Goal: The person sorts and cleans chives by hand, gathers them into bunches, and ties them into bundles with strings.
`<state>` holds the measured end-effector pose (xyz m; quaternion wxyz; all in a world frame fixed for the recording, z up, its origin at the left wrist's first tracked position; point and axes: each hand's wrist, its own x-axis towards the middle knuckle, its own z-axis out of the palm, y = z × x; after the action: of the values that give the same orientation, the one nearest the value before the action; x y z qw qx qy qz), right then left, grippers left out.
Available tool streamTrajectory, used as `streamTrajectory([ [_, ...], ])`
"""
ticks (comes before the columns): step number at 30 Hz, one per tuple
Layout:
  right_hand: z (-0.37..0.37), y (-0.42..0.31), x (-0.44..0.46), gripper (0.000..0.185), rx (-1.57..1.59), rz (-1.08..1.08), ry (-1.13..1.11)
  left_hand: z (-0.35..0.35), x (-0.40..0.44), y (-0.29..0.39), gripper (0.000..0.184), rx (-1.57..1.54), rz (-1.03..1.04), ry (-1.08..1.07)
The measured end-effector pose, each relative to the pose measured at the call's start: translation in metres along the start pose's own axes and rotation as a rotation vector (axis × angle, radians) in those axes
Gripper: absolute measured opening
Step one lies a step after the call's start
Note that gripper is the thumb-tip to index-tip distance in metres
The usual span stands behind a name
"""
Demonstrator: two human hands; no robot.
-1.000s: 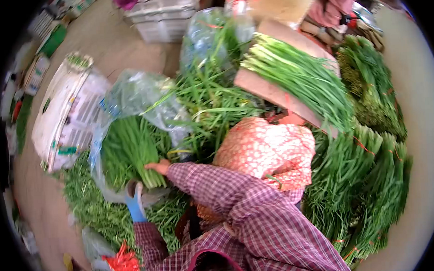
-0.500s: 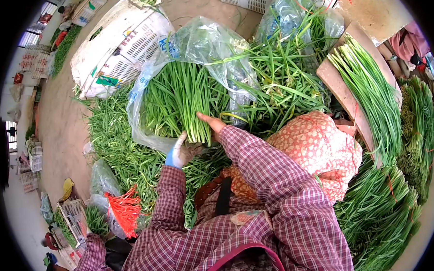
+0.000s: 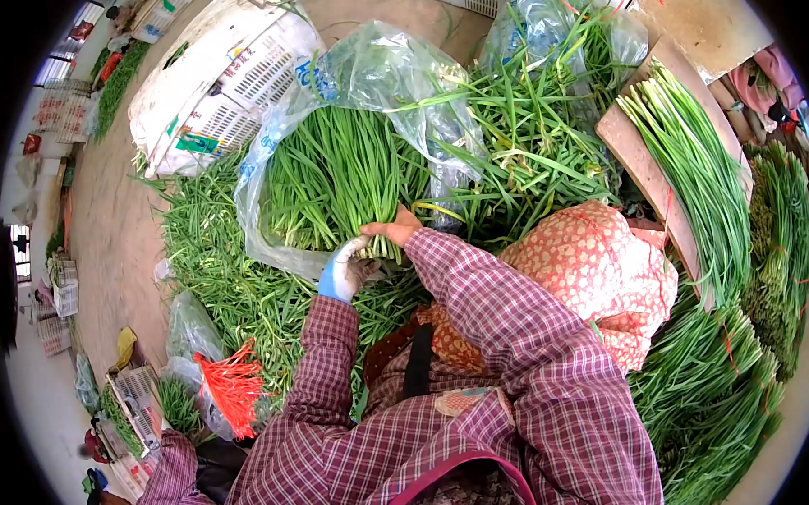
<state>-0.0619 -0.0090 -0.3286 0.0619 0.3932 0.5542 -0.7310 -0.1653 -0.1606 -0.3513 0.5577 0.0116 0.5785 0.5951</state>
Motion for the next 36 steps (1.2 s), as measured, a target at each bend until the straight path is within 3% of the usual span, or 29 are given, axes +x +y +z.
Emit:
streamTrajectory([
  [2, 0.002, -0.016, -0.015, 0.098, -0.095, 0.124, 0.114, -0.017, 0.017, -0.019, 0.031, -0.043, 0.118, -0.017],
  [7, -0.003, 0.004, 0.000, 0.093, -0.079, 0.119, 0.243, -0.001, -0.002, 0.008, 0.036, -0.263, -0.007, 0.060],
  [9, -0.003, 0.003, 0.001, 0.096, -0.054, 0.136, 0.179, 0.001, -0.011, 0.014, 0.034, -0.354, -0.047, 0.033],
  [11, -0.005, 0.002, 0.002, 0.118, -0.042, 0.069, 0.055, 0.004, -0.014, 0.015, 0.035, -0.267, -0.023, 0.129],
  [13, 0.004, 0.010, 0.013, 0.127, -0.011, 0.043, 0.035, -0.011, 0.000, 0.003, 0.036, 0.066, 0.152, -0.025],
  [14, 0.005, 0.009, 0.008, 0.129, -0.047, 0.091, 0.058, -0.014, 0.004, -0.001, 0.033, 0.086, 0.110, -0.012],
  [15, 0.001, 0.010, 0.006, 0.118, 0.003, -0.007, 0.018, -0.011, 0.005, 0.000, 0.030, 0.105, 0.069, -0.001],
  [18, 0.003, 0.005, 0.004, 0.107, -0.082, 0.070, 0.151, 0.002, 0.005, 0.005, 0.025, 0.061, -0.041, 0.016],
  [20, 0.012, 0.000, -0.001, 0.089, -0.240, 0.120, 0.278, 0.011, -0.006, 0.010, 0.024, 0.003, 0.035, 0.007],
  [21, 0.011, 0.001, 0.001, 0.089, -0.241, 0.119, 0.278, 0.012, -0.008, 0.012, 0.024, 0.002, 0.036, 0.007],
  [23, 0.004, 0.003, 0.002, 0.077, -0.329, 0.111, 0.253, 0.012, -0.012, 0.017, 0.023, 0.165, 0.042, 0.087],
  [24, -0.001, 0.007, -0.002, 0.069, -0.272, 0.074, 0.332, 0.004, -0.009, 0.014, 0.018, 0.118, 0.131, 0.100],
  [25, -0.005, 0.004, -0.010, 0.063, 0.024, 0.036, 0.266, -0.007, -0.006, 0.016, 0.015, 0.123, 0.049, 0.147],
  [27, -0.013, 0.003, 0.002, 0.048, -0.137, 0.056, 0.225, -0.025, 0.000, 0.015, 0.015, -0.045, 0.101, 0.091],
  [28, -0.011, 0.001, -0.002, 0.048, -0.142, 0.053, 0.224, -0.031, 0.000, 0.016, 0.017, -0.051, 0.092, 0.078],
  [30, -0.006, -0.013, -0.017, 0.035, 0.203, 0.120, 0.118, -0.032, 0.004, 0.012, 0.020, -0.068, 0.089, 0.098],
  [33, -0.008, -0.029, -0.029, 0.029, 0.105, 0.150, 0.149, -0.012, -0.005, 0.017, 0.037, -0.042, 0.036, 0.155],
  [35, -0.011, -0.038, -0.036, 0.027, 0.090, 0.162, 0.183, -0.008, -0.003, 0.015, 0.039, -0.016, 0.031, 0.194],
  [36, -0.019, -0.042, -0.042, 0.026, 0.054, 0.169, 0.093, -0.012, 0.001, 0.012, 0.039, -0.020, 0.039, 0.188],
])
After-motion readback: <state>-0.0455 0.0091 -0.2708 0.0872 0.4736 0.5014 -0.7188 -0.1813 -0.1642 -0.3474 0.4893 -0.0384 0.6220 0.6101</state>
